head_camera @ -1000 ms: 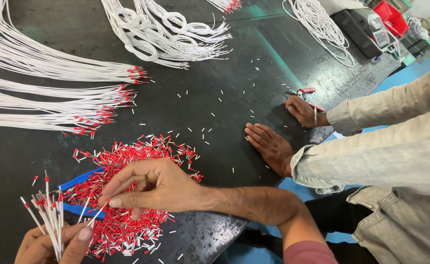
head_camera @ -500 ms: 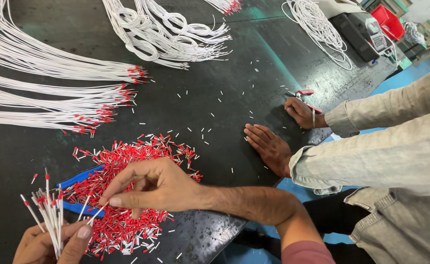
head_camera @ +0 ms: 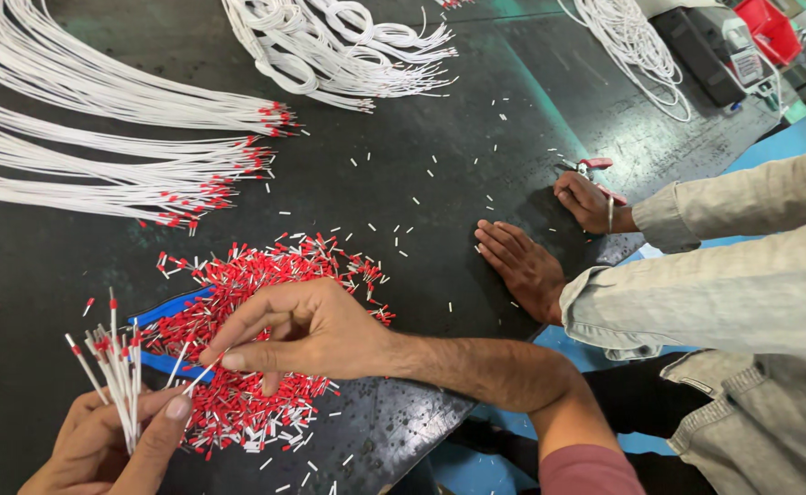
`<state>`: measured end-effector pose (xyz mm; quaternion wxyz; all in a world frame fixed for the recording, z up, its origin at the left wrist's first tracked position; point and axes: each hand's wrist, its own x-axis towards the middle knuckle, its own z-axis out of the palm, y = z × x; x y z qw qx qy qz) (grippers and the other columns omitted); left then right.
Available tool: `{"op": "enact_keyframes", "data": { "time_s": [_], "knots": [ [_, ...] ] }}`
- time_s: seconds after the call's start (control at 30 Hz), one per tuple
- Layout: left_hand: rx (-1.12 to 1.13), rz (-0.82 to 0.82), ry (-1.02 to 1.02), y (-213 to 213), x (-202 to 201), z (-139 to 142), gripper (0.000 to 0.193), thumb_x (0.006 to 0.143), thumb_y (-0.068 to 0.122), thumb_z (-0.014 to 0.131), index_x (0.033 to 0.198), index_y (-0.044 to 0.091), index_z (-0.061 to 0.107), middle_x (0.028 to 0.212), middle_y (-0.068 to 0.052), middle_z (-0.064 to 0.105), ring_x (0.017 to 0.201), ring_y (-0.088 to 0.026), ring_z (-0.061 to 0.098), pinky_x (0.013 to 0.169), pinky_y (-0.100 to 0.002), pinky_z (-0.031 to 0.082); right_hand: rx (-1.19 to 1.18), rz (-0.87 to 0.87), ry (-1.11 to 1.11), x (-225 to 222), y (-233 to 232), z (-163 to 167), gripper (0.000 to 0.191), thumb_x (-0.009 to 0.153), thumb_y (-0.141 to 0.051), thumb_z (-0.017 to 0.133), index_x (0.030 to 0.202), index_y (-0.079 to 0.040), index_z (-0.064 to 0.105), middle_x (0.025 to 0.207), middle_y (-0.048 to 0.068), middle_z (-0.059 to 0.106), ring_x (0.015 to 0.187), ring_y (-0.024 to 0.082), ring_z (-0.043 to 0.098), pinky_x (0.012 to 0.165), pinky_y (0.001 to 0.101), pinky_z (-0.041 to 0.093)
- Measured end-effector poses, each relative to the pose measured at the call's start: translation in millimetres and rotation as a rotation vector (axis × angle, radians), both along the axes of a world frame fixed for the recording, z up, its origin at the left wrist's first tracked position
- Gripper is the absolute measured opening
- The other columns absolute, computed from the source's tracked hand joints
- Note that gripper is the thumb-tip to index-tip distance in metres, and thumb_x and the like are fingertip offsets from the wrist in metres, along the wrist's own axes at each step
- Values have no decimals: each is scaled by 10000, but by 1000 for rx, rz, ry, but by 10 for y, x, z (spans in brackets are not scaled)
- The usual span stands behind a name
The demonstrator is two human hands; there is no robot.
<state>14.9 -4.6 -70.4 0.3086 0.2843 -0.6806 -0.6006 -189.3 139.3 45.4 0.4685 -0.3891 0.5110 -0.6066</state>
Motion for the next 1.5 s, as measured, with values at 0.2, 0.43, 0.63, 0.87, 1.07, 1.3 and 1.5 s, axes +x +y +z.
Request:
{"op": "enact_keyframes", "data": {
  "time_s": [0.2,0.43,0.63,0.87,1.07,1.3,1.5],
  "knots": [
    [-2,-7,-154,47,-25,630,152,880,52,758,1024,2,761,999,-22,649,767,-71,556,652,-209,428,103,-5,76,-50,-63,15,188,1007,-60,730,1180,15,723,1036,106,762,805,101,716,679,257,611],
    [78,-83,-20,-13,-35,871,146,920,137,779,1013,25,777,948,6,586,774,-37,533,635,-212,423,116,-178,192,5,-147,9,146,988,-8,662,1122,33,703,1094,117,787,700,100,697,650,258,593],
    [133,-72,-14,-16,-44,868,148,908,153,781,1007,43,791,947,19,572,732,-19,512,583,-204,405,-26,-295,761,101,-161,46,168,963,4,754,1127,3,719,1044,98,776,726,75,689,661,221,548],
    [171,-61,-46,-18,-37,839,150,891,167,785,995,59,794,950,31,568,686,-7,525,546,-209,420,-300,-227,1365,140,-213,127,241,873,15,840,1091,-34,751,987,95,751,825,185,745,695,281,591],
    [109,-64,-75,-16,-49,850,146,887,158,793,993,59,797,927,22,567,697,-15,515,553,-212,409,-315,-186,1366,96,-221,126,187,877,16,814,1044,-49,762,968,77,755,819,188,751,689,298,588],
    [86,-78,-52,-7,-49,829,132,896,151,783,988,57,787,933,26,580,725,-17,525,577,-203,420,-177,-238,1183,141,-158,90,147,916,26,780,1040,-22,717,949,90,730,722,132,698,633,239,546],
    [126,-47,0,2,-30,791,120,920,157,782,989,58,779,939,30,557,728,-15,497,590,-209,392,14,-328,621,114,-139,31,181,980,17,718,1158,6,688,1025,95,744,721,76,675,608,204,550]
  ]
}}
